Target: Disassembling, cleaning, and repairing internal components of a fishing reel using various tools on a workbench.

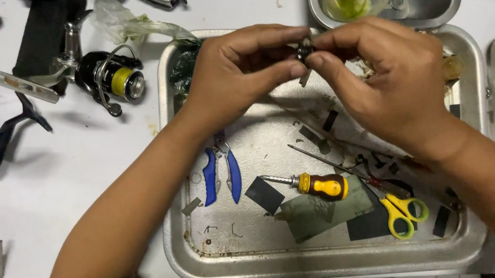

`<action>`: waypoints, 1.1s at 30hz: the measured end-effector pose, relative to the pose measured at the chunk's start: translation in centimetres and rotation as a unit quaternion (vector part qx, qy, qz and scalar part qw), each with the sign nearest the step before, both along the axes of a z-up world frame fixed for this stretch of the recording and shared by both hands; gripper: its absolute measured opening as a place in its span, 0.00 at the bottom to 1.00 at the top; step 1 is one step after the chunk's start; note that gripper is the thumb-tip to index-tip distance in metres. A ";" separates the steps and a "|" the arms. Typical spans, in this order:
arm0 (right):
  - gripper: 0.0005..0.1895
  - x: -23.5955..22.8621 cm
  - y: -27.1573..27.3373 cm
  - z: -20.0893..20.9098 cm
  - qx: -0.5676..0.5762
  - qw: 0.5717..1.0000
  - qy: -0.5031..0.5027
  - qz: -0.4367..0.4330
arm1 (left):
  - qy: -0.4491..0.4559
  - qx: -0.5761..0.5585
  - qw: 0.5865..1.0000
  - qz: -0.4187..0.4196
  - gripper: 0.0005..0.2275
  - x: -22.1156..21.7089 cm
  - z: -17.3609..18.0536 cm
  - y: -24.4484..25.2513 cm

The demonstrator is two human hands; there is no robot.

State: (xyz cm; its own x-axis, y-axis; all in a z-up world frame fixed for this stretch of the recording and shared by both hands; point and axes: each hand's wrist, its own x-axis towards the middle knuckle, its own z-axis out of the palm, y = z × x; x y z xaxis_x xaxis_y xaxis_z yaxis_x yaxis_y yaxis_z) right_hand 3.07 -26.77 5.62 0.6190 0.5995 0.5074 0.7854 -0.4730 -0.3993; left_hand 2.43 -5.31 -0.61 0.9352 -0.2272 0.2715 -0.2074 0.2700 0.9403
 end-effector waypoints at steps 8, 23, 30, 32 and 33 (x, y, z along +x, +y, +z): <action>0.03 2.3 0.4 0.9 -0.129 0.977 -0.156 0.072 | -0.028 0.032 0.998 0.041 0.15 1.4 -0.7 1.4; 0.06 2.5 1.1 -0.2 -0.179 0.969 -0.165 0.043 | -0.148 0.098 0.981 0.079 0.14 1.6 -0.9 1.6; 0.02 2.9 0.9 -0.3 -0.143 0.989 -0.015 0.043 | -0.181 0.147 0.970 0.067 0.14 1.4 -0.4 1.7; 0.04 3.0 1.1 0.0 -0.137 0.990 0.018 0.038 | -0.167 0.136 0.974 0.067 0.14 1.3 -0.4 1.5; 0.06 3.1 1.2 0.2 -0.130 0.990 0.053 0.034 | -0.150 0.125 0.978 0.067 0.14 1.2 -0.4 1.5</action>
State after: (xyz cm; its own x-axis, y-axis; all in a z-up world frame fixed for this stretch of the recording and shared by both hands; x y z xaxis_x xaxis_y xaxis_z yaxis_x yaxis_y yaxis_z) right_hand 6.14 -25.60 5.84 0.6141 0.7431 0.2658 0.7794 -0.5181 -0.3523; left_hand 3.64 -3.84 -1.05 0.8475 -0.2025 0.4906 -0.5025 -0.0083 0.8646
